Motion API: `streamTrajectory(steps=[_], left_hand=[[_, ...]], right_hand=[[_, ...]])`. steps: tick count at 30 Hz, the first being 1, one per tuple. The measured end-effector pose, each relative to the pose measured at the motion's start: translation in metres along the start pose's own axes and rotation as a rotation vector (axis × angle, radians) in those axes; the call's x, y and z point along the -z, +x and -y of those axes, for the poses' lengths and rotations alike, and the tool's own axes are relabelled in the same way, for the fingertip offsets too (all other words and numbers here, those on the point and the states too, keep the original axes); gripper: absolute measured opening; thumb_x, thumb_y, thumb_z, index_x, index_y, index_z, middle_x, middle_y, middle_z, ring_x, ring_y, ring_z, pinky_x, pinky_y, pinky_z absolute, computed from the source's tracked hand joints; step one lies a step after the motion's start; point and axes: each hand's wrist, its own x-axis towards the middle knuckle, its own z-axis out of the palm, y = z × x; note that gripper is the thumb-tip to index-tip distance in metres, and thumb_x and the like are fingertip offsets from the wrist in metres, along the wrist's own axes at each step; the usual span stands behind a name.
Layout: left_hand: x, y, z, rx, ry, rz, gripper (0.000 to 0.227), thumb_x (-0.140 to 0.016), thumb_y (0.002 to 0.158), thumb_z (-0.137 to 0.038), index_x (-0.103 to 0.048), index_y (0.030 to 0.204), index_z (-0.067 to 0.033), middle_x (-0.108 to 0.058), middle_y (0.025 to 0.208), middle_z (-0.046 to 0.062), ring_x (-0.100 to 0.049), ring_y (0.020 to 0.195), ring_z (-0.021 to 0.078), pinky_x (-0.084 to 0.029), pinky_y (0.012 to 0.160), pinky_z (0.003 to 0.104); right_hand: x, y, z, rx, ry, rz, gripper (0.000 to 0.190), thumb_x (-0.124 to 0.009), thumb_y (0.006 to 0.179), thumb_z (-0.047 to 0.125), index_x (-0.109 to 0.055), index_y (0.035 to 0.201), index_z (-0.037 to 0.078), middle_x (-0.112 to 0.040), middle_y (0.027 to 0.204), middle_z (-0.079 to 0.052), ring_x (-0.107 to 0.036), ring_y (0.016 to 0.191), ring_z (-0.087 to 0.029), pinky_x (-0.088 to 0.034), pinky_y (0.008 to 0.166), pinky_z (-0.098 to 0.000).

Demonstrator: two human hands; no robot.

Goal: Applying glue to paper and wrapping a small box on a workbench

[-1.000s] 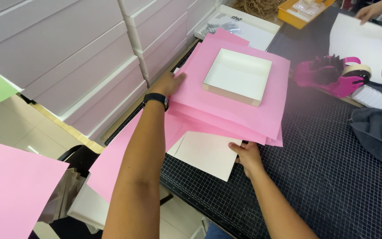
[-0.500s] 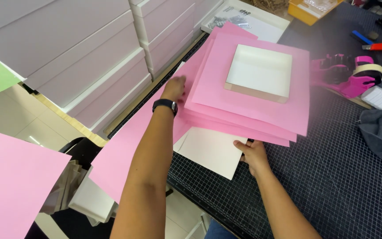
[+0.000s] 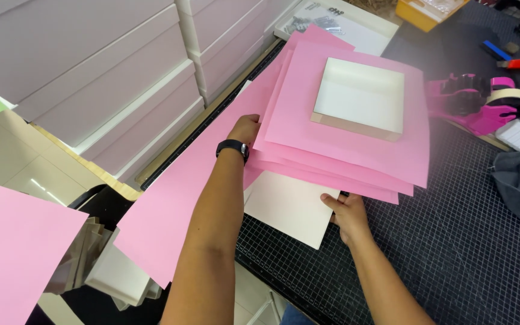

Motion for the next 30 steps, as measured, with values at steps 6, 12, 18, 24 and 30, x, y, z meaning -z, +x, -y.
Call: streamTrajectory(steps=[6,12,18,24,30], left_hand=[[0.014,-0.021,-0.026,0.059,-0.15,0.167,0.032,-0.069,0.089,-0.032,-0.071,0.105,-0.0041,-0.071,0.078,0.015,-0.07,0.065,0.0293,-0.061,0.047,0.039],[0.005,-0.01,-0.01,0.011,-0.178,0.142,0.029,-0.071,0.091,-0.03,-0.074,0.109,-0.0088,-0.074,0.081,0.013,-0.071,0.061,0.0259,-0.061,0.049,0.036],[0.013,-0.052,-0.046,-0.106,-0.192,0.088,0.029,-0.072,0.09,-0.028,-0.077,0.111,-0.009,-0.078,0.095,0.011,-0.073,0.088,0.0231,-0.059,0.077,0.034],[0.011,-0.049,-0.046,-0.134,-0.153,0.088,0.027,-0.072,0.089,-0.029,-0.078,0.11,-0.0124,-0.077,0.095,0.009,-0.072,0.091,0.0228,-0.058,0.081,0.035],[0.012,-0.04,-0.04,-0.136,-0.148,0.062,0.025,-0.072,0.089,-0.031,-0.078,0.108,-0.0154,-0.077,0.092,0.005,-0.072,0.088,0.0201,-0.057,0.081,0.033]], right_hand=[[-0.004,-0.008,0.009,0.018,0.013,-0.016,0.086,-0.076,0.089,0.003,-0.024,0.158,-0.003,-0.069,0.112,-0.021,-0.07,0.091,-0.032,-0.065,0.069,-0.0463],[-0.001,-0.011,0.013,0.07,0.003,-0.021,0.085,-0.074,0.09,0.001,-0.023,0.157,-0.003,-0.068,0.111,-0.024,-0.07,0.092,-0.035,-0.064,0.071,-0.0494],[0.005,-0.017,0.025,0.096,-0.01,-0.012,0.084,-0.074,0.089,0.001,-0.023,0.156,-0.005,-0.067,0.111,-0.027,-0.07,0.093,-0.039,-0.062,0.072,-0.054],[0.025,-0.023,0.036,0.098,-0.002,-0.012,0.079,-0.076,0.087,0.001,-0.032,0.152,-0.005,-0.069,0.106,-0.024,-0.071,0.089,-0.04,-0.061,0.072,-0.0562],[0.066,-0.02,0.011,0.047,-0.004,-0.041,0.071,-0.079,0.085,0.003,-0.045,0.146,-0.008,-0.07,0.105,-0.019,-0.072,0.086,-0.037,-0.062,0.069,-0.0533]])
